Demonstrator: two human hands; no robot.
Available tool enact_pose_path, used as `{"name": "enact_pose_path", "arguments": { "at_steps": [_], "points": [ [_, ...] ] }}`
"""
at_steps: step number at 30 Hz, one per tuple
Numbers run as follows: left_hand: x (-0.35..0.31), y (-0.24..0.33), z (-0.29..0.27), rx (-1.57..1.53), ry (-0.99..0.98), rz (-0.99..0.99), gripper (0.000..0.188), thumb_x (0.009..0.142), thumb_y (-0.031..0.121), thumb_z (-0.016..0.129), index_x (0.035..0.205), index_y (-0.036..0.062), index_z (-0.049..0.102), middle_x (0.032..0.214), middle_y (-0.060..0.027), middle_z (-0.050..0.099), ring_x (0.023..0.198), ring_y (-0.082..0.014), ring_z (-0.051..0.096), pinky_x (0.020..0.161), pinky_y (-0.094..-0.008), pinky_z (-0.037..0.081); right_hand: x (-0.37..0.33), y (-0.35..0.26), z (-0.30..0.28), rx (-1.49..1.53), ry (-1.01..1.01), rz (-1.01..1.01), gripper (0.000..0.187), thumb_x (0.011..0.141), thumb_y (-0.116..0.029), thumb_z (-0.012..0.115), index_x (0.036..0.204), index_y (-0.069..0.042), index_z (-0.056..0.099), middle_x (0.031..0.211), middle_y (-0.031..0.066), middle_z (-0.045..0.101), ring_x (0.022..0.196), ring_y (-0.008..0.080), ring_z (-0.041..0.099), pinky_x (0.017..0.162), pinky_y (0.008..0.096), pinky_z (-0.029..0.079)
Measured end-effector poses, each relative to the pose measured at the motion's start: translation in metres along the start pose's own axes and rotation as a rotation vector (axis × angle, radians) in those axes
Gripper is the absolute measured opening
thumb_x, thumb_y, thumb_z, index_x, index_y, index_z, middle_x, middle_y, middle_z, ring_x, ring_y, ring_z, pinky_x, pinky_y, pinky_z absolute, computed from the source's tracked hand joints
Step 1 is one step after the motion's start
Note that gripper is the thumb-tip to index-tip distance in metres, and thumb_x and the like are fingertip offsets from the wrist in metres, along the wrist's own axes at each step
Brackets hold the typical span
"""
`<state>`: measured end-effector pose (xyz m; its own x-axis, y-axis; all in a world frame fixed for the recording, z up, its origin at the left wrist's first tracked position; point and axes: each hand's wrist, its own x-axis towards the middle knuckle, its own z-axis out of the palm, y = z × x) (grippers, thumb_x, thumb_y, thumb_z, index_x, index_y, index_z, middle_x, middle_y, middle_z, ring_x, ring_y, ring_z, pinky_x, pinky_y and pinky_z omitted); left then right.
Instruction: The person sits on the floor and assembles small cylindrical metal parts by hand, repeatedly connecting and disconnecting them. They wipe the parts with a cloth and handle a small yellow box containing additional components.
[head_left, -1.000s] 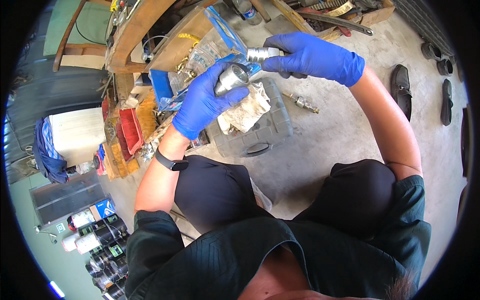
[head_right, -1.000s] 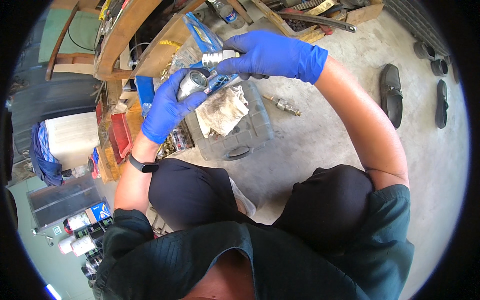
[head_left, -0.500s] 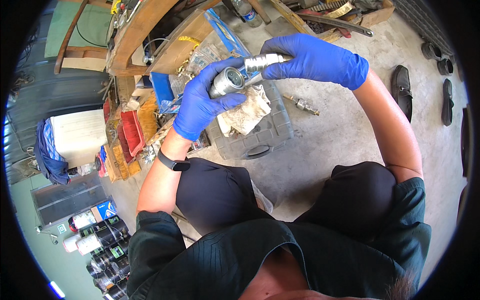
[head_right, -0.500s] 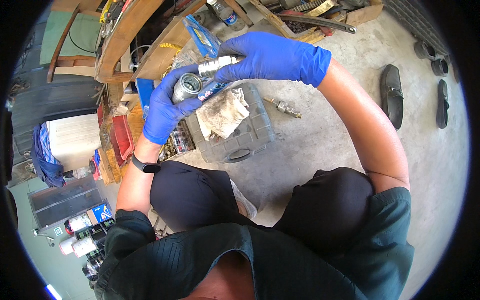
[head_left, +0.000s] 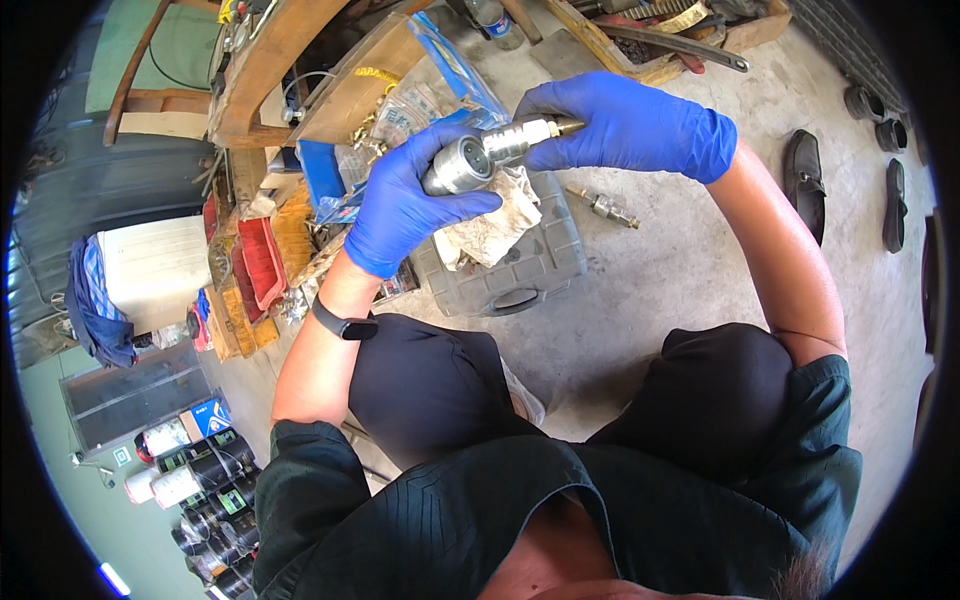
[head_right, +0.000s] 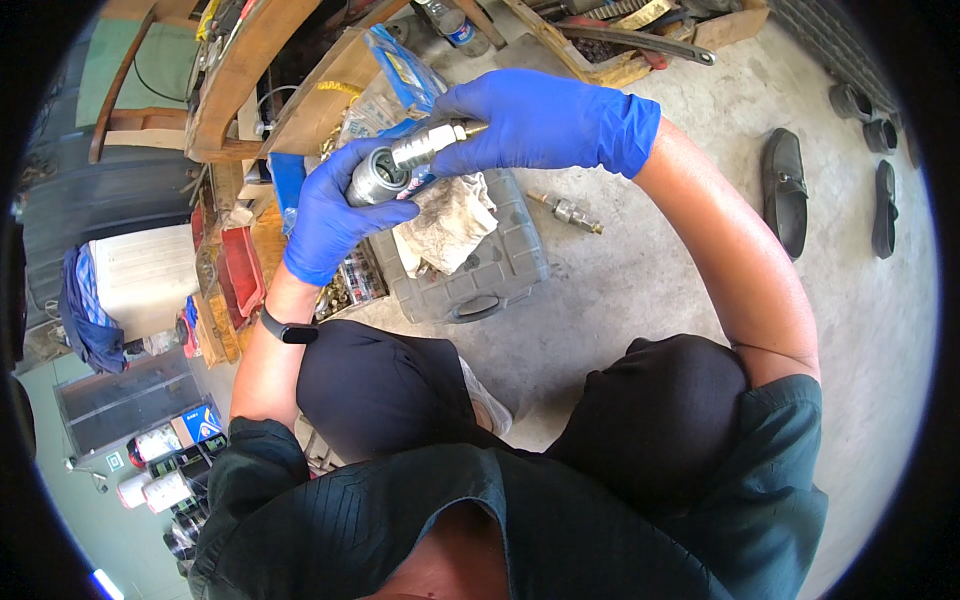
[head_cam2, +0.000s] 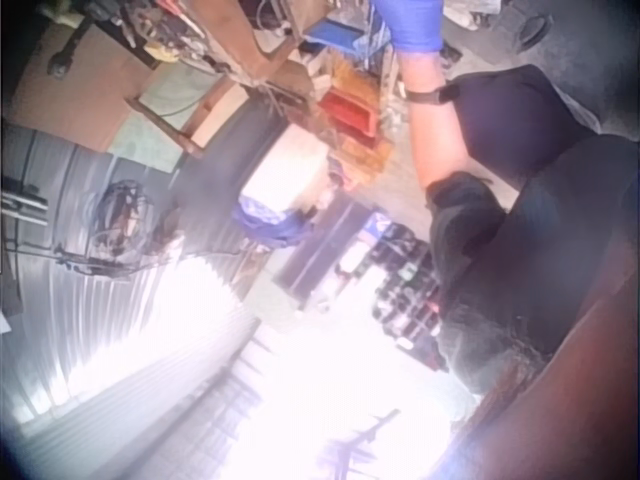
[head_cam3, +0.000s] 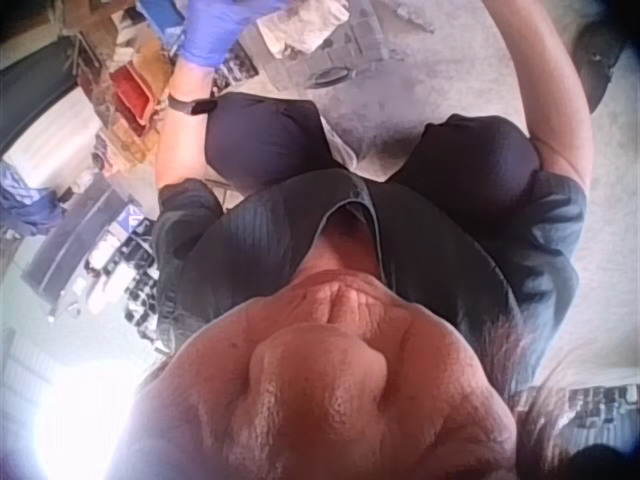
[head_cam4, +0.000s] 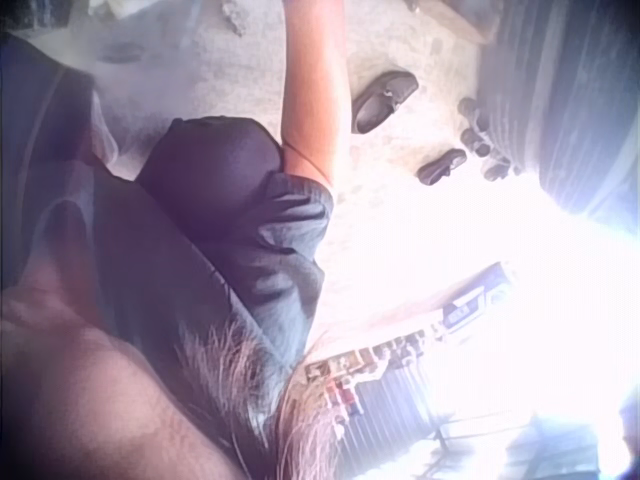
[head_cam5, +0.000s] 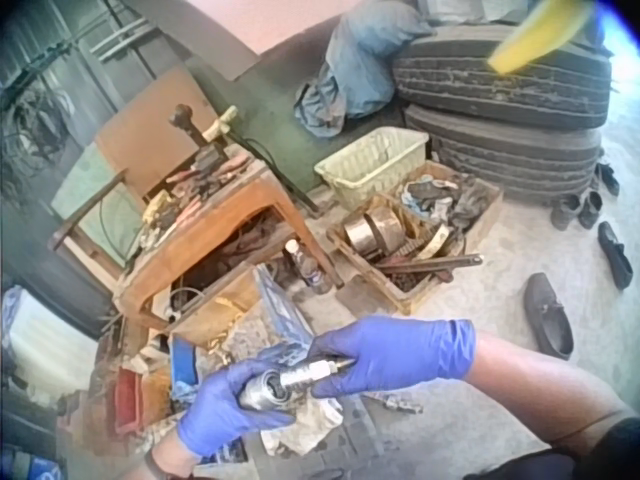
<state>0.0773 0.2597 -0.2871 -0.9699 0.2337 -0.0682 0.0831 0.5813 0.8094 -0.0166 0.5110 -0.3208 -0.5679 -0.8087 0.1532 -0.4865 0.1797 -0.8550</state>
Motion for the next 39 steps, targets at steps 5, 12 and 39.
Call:
{"name": "enact_pose_path", "arguments": {
  "at_steps": [5, 12, 39],
  "points": [
    [0.0, -0.001, 0.003, 0.239, -0.023, 0.01, 0.05, 0.072, 0.011, 0.089, 0.117, 0.0054, 0.066, 0.103, -0.0066, 0.07, 0.092, -0.0138, 0.065, 0.085, -0.0291, 0.052, -0.003, -0.016, 0.0, -0.131, -0.094, 0.018, 0.049, 0.089, -0.043, 0.071, 0.123, -0.007, 0.066, 0.098, 0.0185, 0.068, 0.091, 0.0336, 0.067, 0.081, 0.0393, 0.052],
    [-0.006, 0.007, 0.004, 0.401, -0.086, 0.018, 0.041, 0.077, 0.017, 0.085, 0.113, 0.0089, 0.066, 0.093, -0.0125, 0.07, 0.08, -0.0216, 0.068, 0.077, -0.0321, 0.054, -0.006, -0.022, 0.008, -0.255, -0.092, -0.051, 0.047, 0.089, -0.045, 0.071, 0.121, -0.01, 0.068, 0.085, 0.019, 0.068, 0.079, 0.037, 0.067, 0.072, 0.0423, 0.052],
    [-0.051, -0.02, 0.018, 0.412, -0.275, -0.059, 0.037, 0.074, 0.013, 0.085, 0.107, 0.0089, 0.068, 0.092, -0.0142, 0.07, 0.081, -0.0304, 0.069, 0.073, -0.0349, 0.054, -0.028, -0.014, 0.092, -0.168, -0.082, -0.038, 0.031, 0.088, -0.037, 0.07, 0.1, -0.009, 0.066, 0.071, 0.0157, 0.064, 0.066, 0.0365, 0.065, 0.061, 0.0434, 0.052]
  ]
}}
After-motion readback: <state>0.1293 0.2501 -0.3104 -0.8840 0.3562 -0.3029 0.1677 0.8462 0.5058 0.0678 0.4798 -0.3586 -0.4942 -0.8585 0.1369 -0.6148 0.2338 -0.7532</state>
